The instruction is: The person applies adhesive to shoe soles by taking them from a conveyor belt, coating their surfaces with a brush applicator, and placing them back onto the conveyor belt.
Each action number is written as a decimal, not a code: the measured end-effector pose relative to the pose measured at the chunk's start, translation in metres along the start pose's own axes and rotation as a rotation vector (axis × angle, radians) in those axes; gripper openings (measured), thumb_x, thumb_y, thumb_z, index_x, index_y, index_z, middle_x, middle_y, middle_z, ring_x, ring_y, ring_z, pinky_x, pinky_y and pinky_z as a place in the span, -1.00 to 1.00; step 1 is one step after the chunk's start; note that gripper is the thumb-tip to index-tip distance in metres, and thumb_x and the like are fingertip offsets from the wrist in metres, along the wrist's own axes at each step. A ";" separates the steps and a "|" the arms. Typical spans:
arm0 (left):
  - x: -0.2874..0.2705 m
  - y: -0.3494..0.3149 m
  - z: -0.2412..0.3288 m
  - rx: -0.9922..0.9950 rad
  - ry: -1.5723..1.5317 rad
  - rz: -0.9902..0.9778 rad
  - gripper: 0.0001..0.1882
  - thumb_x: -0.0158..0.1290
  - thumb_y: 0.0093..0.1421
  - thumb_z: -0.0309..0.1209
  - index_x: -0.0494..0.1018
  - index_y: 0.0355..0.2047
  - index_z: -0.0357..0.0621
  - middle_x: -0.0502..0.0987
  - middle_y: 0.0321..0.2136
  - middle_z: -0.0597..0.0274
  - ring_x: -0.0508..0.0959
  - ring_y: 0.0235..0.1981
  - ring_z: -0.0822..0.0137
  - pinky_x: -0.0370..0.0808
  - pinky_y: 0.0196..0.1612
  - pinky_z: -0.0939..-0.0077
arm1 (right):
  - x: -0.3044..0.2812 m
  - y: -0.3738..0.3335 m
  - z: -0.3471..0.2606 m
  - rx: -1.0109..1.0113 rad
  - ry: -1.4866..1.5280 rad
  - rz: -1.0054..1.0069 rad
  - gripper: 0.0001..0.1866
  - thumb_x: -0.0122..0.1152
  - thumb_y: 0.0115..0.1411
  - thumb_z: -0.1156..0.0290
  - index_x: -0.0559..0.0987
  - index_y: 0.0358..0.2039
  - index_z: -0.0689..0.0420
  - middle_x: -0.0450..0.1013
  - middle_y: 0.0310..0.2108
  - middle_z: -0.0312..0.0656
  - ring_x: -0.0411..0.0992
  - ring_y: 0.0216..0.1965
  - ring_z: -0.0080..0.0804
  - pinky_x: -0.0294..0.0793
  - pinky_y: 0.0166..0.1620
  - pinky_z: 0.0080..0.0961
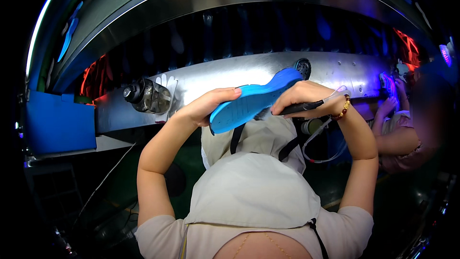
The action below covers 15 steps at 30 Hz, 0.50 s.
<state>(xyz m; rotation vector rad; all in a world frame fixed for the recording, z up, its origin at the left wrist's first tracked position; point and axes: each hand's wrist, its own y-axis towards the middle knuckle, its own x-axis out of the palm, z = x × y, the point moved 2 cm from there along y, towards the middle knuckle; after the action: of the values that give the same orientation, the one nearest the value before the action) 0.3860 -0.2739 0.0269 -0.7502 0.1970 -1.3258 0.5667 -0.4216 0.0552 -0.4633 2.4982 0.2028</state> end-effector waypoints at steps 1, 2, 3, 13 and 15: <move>-0.005 0.002 -0.005 0.004 0.004 -0.002 -0.33 -0.03 0.09 -0.04 0.20 0.05 -0.35 0.36 -0.10 -0.14 0.47 -0.16 0.16 0.45 -0.15 0.40 | -0.003 -0.006 -0.001 0.107 -0.086 -0.055 -0.79 0.23 -0.06 0.46 0.56 -0.34 0.16 0.51 -0.35 -0.14 0.47 -0.34 -0.28 0.43 -0.26 -0.49; -0.011 0.003 -0.010 0.015 -0.049 -0.010 -0.33 -0.04 0.10 -0.04 0.19 0.06 -0.33 0.35 -0.07 -0.14 0.46 -0.14 0.14 0.45 -0.15 0.39 | -0.002 -0.008 -0.001 0.210 -0.168 -0.110 -0.78 0.24 -0.05 0.44 0.56 -0.32 0.16 0.51 -0.35 -0.13 0.48 -0.35 -0.31 0.43 -0.27 -0.53; -0.016 0.003 -0.014 0.028 -0.103 -0.018 -0.33 -0.06 0.11 -0.04 0.18 0.07 -0.32 0.33 -0.05 -0.14 0.45 -0.12 0.12 0.46 -0.14 0.39 | 0.000 -0.008 -0.002 0.206 -0.169 -0.107 -0.78 0.24 -0.05 0.44 0.56 -0.32 0.16 0.51 -0.35 -0.13 0.48 -0.35 -0.31 0.43 -0.27 -0.53; -0.006 0.031 -0.024 0.199 -0.684 -0.254 -0.38 -0.18 0.16 -0.07 0.10 0.12 -0.22 0.27 0.00 -0.17 0.39 -0.08 -0.12 0.41 -0.17 -0.17 | -0.002 -0.013 0.055 0.238 0.471 0.789 -0.85 0.14 0.04 0.46 0.58 -0.38 0.24 0.46 -0.56 -0.28 0.34 -0.64 -0.67 0.33 -0.57 -0.75; -0.011 0.030 -0.030 0.224 -0.724 -0.235 -0.38 -0.18 0.15 -0.07 0.10 0.12 -0.21 0.27 0.00 -0.15 0.39 -0.07 -0.12 0.40 -0.16 -0.18 | 0.002 -0.005 0.069 0.223 0.408 0.940 -0.85 0.12 0.07 0.47 0.56 -0.37 0.26 0.45 -0.54 -0.28 0.33 -0.64 -0.68 0.31 -0.59 -0.76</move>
<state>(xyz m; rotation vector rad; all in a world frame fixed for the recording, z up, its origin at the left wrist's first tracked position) 0.3911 -0.2734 -0.0171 -1.0310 -0.6235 -1.1877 0.6026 -0.4099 -0.0025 0.8697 2.8990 0.1917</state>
